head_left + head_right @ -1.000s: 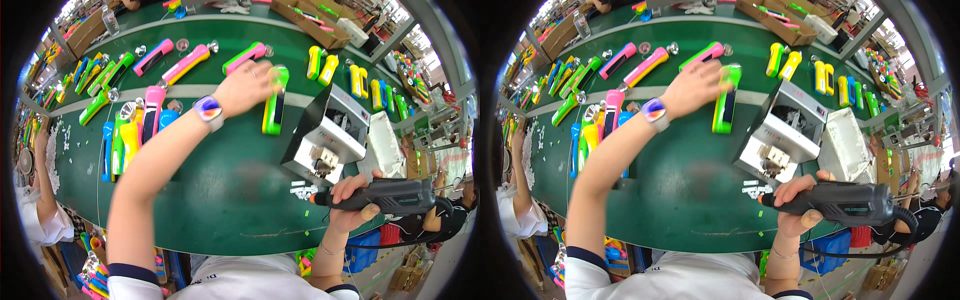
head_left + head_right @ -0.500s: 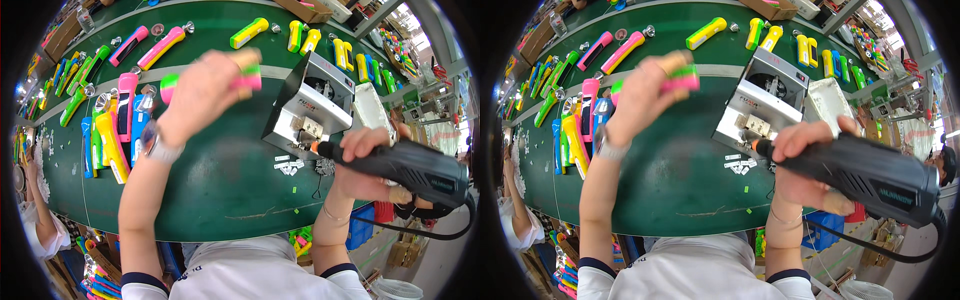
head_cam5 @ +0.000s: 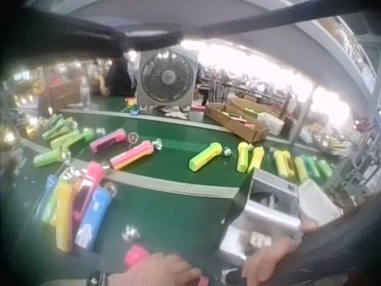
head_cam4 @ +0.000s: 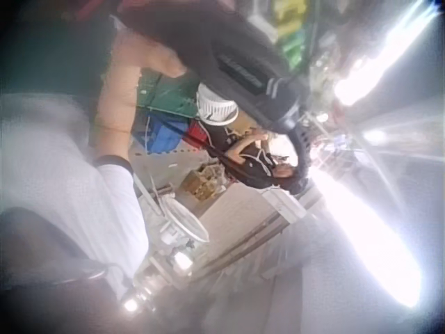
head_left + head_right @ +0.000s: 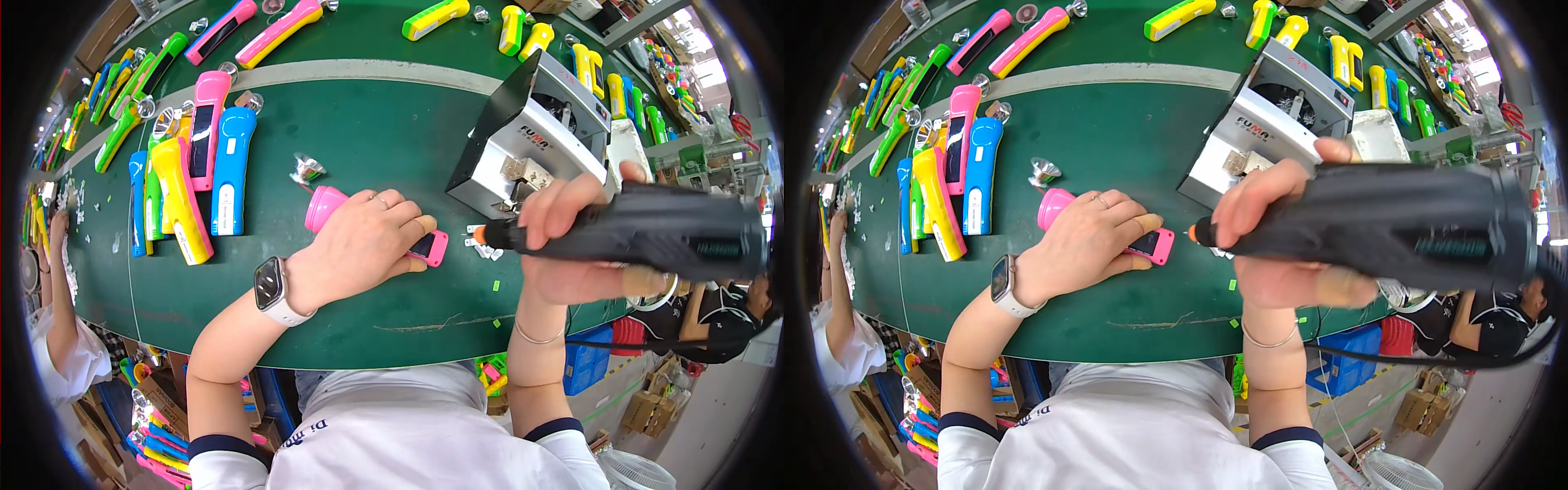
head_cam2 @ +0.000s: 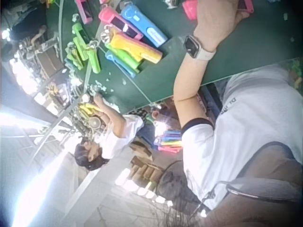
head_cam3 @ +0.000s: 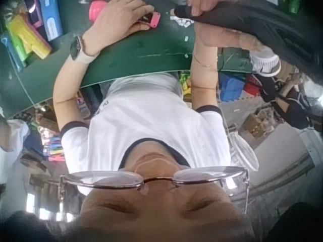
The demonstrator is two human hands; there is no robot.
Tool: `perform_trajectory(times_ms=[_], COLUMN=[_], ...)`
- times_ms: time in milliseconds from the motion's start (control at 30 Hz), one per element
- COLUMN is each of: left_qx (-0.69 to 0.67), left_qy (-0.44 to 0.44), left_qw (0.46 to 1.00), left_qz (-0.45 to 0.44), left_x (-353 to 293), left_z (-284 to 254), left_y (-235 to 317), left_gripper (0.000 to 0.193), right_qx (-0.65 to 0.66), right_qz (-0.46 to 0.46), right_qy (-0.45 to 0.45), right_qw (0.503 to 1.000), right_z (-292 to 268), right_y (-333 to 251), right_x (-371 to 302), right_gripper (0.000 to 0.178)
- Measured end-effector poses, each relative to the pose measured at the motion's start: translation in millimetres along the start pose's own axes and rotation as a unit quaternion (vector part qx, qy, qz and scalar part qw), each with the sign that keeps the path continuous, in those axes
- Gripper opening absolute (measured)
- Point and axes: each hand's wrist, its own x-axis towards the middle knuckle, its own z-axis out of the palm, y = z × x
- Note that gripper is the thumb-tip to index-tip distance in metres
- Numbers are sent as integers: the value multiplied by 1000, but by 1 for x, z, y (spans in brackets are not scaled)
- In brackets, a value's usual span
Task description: The person assembles flashlights by fitting casing parts together by hand, driving screws into the housings using a power screwdriver, and placing the assembled flashlights onto the conveyor belt.
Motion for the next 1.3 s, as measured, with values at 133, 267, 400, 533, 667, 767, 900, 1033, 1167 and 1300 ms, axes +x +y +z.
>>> perform_trajectory(times_ms=[133, 267, 400, 533, 667, 767, 900, 1033, 1167, 1300], left_qx=[-23, -32, -26, -12, 41, 73, 46, -24, 3, 8], left_qy=[-2, 3, 0, 33, 65, 107, 141, 128, 64, 71], left_qw=[1000, 999, 1000, 999, 993, 986, 986, 990, 993, 990], left_qz=[-6, -2, -10, -16, -90, -109, -76, -52, -104, -125], left_x=[-1, 3, 0, 2, 11, 13, 8, 10, 11, 13], left_z=[0, 0, -1, 4, 13, 24, 25, 9, 7, 14], left_y=[-3, -2, -3, 0, 15, 12, 3, 9, 14, 12], left_gripper=[44, 42, 41, 33, 22, 21, 21, 19, 17, 14], right_qx=[-6, -51, -97, -109, -71, -60, -140, -243, -276, -60], right_qz=[4, 21, 82, 157, 50, -89, -141, -70, 17, 8], right_qy=[-2, -33, -69, -7, -21, -17, -10, 19, 114, 29], right_qw=[1000, 998, 989, 982, 996, 994, 980, 967, 954, 998], right_z=[2, -6, 3, 4, -3, 6, -5, -23, -19, -13], right_y=[20, 32, 35, 30, 22, 0, -26, -19, -17, -17], right_x=[-13, -16, -18, -21, -17, -5, 10, 23, 32, 15], right_gripper=[103, 103, 94, 96, 101, 102, 103, 83, 82, 92])
